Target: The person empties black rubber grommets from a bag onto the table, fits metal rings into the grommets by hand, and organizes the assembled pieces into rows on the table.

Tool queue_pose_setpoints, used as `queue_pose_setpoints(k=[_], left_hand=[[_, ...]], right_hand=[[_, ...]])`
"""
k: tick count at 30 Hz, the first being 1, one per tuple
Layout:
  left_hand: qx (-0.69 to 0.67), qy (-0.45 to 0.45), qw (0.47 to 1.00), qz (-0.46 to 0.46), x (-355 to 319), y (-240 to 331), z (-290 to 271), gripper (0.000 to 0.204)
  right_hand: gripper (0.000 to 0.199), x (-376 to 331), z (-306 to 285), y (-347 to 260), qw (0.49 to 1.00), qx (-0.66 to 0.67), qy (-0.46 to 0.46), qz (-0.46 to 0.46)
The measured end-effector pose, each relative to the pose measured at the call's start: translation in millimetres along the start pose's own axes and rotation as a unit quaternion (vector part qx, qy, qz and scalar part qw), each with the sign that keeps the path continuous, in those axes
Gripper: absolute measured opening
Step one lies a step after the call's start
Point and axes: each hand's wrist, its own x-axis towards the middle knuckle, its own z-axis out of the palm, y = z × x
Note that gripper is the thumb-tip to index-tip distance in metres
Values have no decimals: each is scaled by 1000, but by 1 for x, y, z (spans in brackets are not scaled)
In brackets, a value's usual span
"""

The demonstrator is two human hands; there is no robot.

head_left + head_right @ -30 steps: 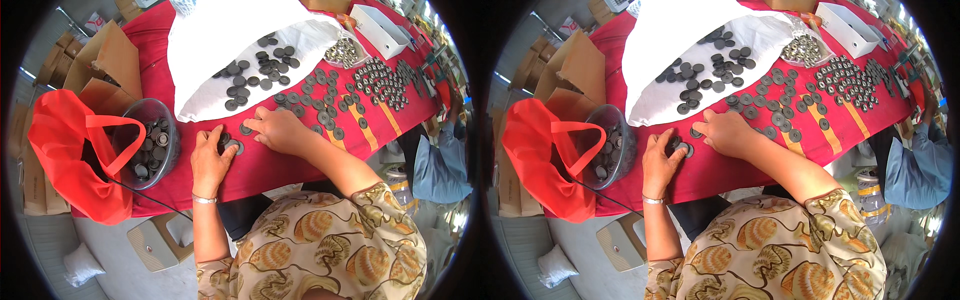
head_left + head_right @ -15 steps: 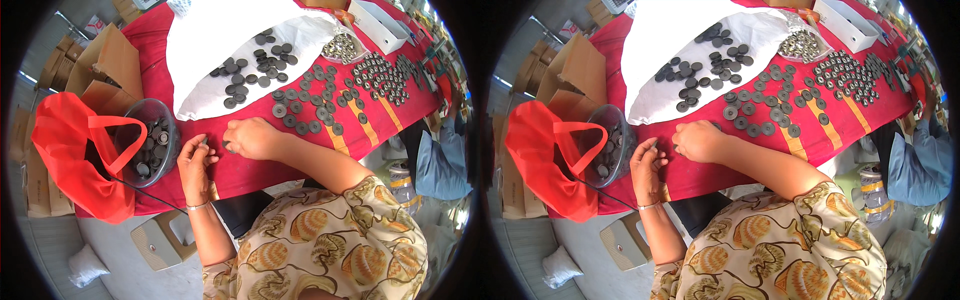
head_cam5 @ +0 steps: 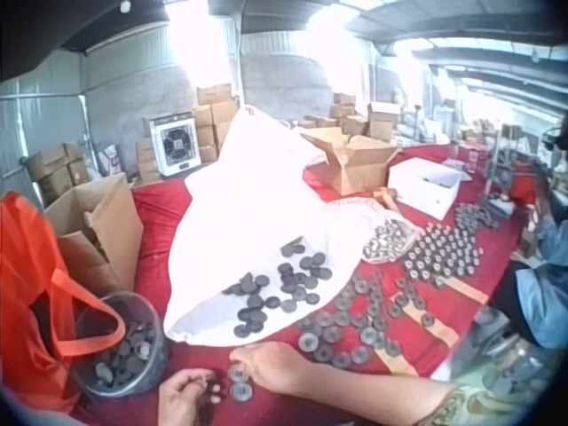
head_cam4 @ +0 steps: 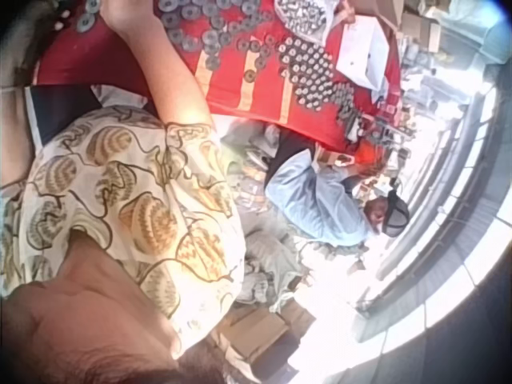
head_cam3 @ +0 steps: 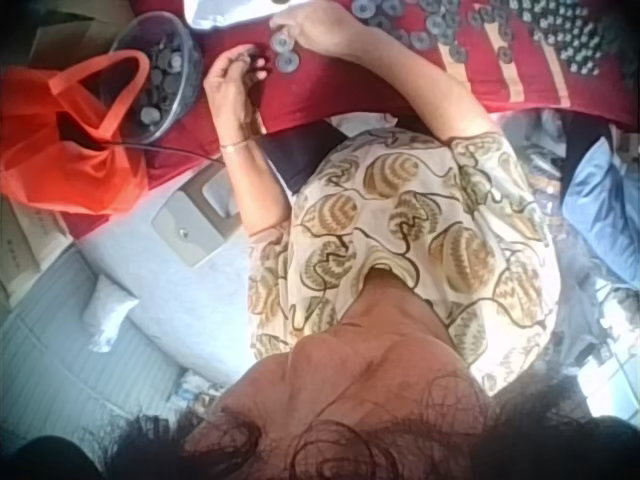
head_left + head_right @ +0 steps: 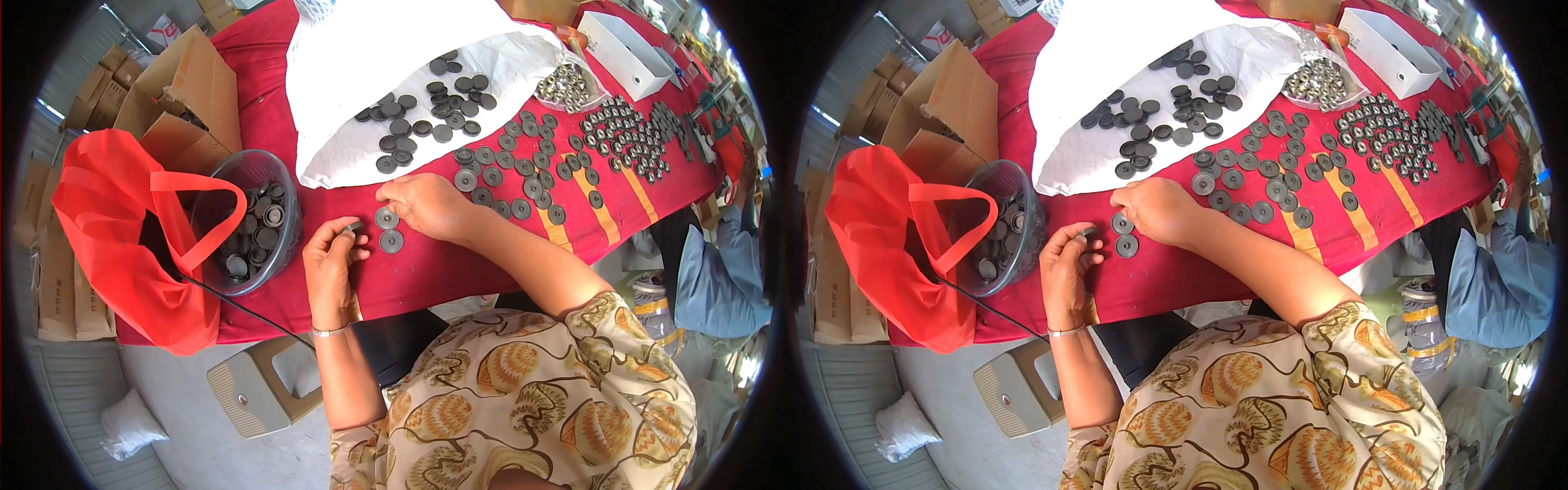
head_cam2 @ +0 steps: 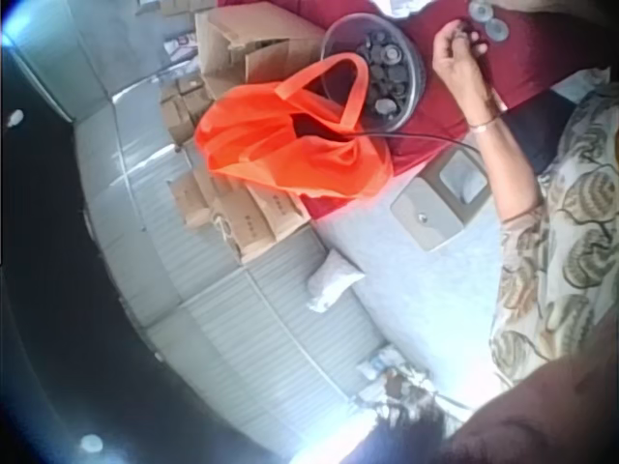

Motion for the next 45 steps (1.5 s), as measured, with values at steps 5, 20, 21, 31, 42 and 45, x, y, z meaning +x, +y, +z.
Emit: queue_pose_setpoints(k=[5, 20, 21, 31, 42, 45], left_hand=[[61, 11, 998, 28, -2, 2, 7, 17], [-104, -41, 994, -15, -9, -12, 29, 18], [-104, -44, 994, -14, -7, -13, 31, 18], [-363, -84, 913, -166, 8, -5, 41, 50], [312, 255, 844, 353, 17, 94, -42, 16], [422, 307, 760, 389, 17, 91, -52, 16]], right_hand=[[16, -4, -33, 8, 994, -71, 77, -17], [30, -31, -30, 8, 988, -151, -6, 17], [27, -31, -31, 11, 990, -142, 14, 13], [24, 7, -45, -36, 988, 148, 4, -33], [39, 57, -30, 44, 977, -210, -44, 4], [40, 45, -35, 38, 979, -159, -129, -8]])
